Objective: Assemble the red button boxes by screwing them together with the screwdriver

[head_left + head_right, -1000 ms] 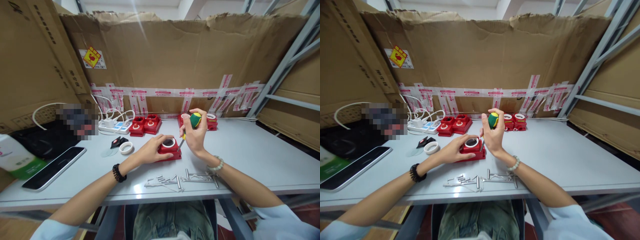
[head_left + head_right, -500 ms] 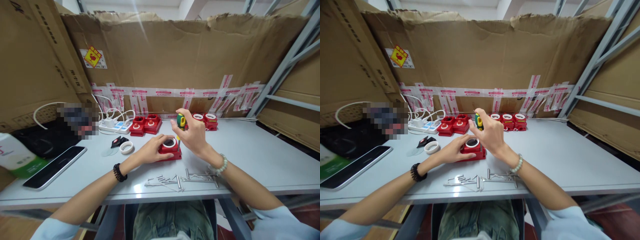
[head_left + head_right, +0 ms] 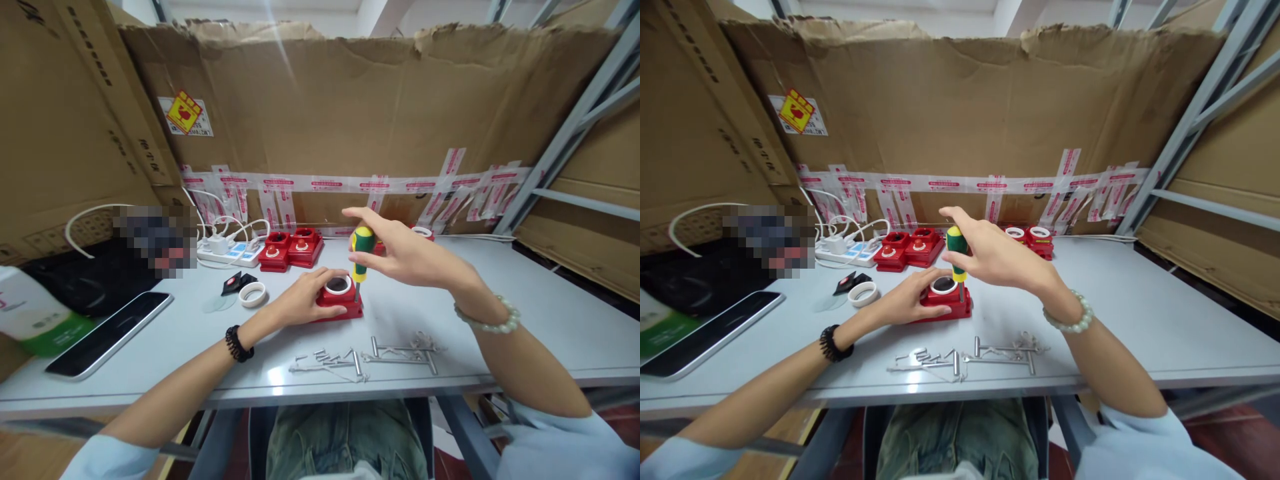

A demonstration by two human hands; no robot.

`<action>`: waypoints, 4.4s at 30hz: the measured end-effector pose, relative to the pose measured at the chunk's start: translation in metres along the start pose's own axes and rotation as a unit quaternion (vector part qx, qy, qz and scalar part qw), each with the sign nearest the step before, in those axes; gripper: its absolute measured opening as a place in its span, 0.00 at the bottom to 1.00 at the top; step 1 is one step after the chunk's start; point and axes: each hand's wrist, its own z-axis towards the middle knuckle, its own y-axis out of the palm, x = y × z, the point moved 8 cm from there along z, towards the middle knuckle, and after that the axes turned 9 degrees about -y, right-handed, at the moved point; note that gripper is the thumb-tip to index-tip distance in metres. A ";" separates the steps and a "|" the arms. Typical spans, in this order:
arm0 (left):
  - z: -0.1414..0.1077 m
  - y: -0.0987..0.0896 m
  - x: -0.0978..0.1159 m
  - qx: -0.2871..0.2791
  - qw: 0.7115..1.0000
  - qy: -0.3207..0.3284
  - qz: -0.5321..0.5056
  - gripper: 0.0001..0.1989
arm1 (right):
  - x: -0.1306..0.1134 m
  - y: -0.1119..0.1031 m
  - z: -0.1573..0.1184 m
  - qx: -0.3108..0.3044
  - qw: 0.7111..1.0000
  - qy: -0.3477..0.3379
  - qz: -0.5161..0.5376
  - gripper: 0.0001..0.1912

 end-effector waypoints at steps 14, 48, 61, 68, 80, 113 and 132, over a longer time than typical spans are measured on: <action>0.036 0.003 0.023 -0.015 0.953 -0.036 -0.302 0.09 | 0.016 0.010 -0.010 0.101 0.988 0.039 0.108 0.12; 0.035 -0.001 0.019 0.030 0.957 -0.027 -0.288 0.16 | 0.031 0.025 -0.019 0.209 0.957 0.092 0.179 0.11; 0.034 0.001 0.024 0.000 0.958 -0.013 -0.287 0.12 | 0.032 0.023 -0.022 0.232 0.951 0.100 0.178 0.10; 0.037 0.001 0.014 0.050 0.939 -0.048 -0.336 0.13 | 0.031 0.022 -0.022 0.227 0.950 0.090 0.193 0.12; 0.026 0.001 0.039 -0.035 0.994 0.041 0.092 0.07 | 0.037 0.019 -0.022 0.236 0.951 0.085 0.183 0.10; 0.027 0.013 0.041 -0.039 0.983 0.105 0.145 0.05 | 0.044 0.009 -0.026 0.247 0.940 0.103 0.211 0.09; 0.026 0.015 0.046 0.013 0.960 0.083 0.268 0.12 | 0.050 -0.001 -0.030 0.288 0.933 0.106 0.188 0.09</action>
